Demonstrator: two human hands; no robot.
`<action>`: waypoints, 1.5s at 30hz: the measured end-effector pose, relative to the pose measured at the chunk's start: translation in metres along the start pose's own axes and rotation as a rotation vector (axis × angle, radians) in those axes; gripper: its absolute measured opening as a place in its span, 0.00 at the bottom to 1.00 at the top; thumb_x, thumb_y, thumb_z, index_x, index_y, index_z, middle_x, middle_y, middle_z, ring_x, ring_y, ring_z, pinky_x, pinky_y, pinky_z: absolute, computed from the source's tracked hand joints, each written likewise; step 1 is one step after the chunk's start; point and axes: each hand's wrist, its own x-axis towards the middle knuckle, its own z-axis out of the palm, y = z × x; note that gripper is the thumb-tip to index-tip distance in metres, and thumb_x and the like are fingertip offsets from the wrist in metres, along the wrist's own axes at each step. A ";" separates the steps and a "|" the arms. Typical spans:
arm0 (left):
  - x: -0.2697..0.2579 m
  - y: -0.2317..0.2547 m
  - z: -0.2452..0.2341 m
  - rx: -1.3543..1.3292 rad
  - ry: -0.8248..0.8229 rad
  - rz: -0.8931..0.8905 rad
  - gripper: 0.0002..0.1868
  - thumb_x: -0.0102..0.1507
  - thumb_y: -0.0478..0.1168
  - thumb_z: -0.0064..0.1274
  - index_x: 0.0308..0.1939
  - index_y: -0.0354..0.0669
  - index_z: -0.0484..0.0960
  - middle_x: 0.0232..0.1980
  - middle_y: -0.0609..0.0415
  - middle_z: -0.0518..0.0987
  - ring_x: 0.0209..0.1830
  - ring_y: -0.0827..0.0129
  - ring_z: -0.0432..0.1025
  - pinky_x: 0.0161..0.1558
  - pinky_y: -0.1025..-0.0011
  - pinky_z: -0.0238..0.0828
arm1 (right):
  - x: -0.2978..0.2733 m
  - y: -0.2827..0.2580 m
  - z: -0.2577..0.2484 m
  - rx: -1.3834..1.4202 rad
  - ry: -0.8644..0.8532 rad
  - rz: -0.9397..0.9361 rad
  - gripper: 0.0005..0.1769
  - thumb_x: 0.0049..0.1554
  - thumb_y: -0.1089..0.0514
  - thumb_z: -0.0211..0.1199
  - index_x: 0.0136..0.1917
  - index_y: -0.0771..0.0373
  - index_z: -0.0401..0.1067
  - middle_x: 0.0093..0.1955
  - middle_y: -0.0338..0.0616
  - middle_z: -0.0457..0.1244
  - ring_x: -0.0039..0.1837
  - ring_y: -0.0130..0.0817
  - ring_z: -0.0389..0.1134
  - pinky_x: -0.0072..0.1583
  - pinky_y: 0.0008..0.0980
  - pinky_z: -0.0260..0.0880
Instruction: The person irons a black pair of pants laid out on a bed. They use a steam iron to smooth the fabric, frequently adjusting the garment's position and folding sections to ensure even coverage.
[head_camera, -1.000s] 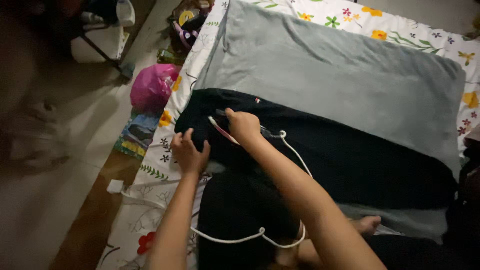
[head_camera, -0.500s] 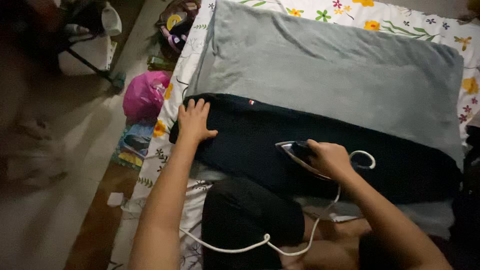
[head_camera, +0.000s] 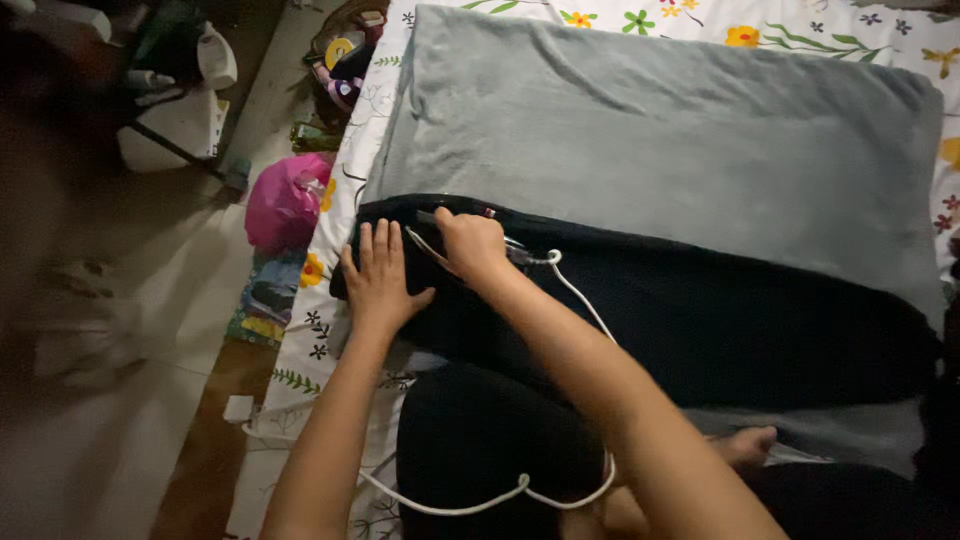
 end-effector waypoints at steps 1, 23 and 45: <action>0.001 0.005 0.001 -0.042 -0.019 0.009 0.71 0.44 0.71 0.67 0.79 0.40 0.49 0.81 0.46 0.50 0.83 0.54 0.40 0.74 0.42 0.38 | -0.005 0.008 -0.009 0.018 -0.018 -0.009 0.22 0.51 0.41 0.69 0.47 0.59 0.70 0.35 0.51 0.69 0.38 0.51 0.73 0.38 0.48 0.72; 0.026 0.069 0.068 -0.328 0.071 0.232 0.71 0.44 0.82 0.54 0.80 0.46 0.49 0.84 0.51 0.45 0.85 0.54 0.30 0.78 0.41 0.22 | -0.087 0.135 -0.103 -0.153 -0.388 0.311 0.23 0.52 0.51 0.68 0.61 0.48 0.71 0.43 0.49 0.70 0.45 0.49 0.74 0.46 0.49 0.72; 0.037 0.176 0.048 -0.254 -0.224 0.240 0.53 0.57 0.74 0.51 0.80 0.62 0.50 0.84 0.48 0.40 0.83 0.49 0.31 0.75 0.40 0.30 | -0.261 0.312 -0.205 -0.252 -0.309 0.638 0.27 0.52 0.48 0.66 0.65 0.47 0.72 0.48 0.53 0.71 0.50 0.54 0.73 0.50 0.51 0.73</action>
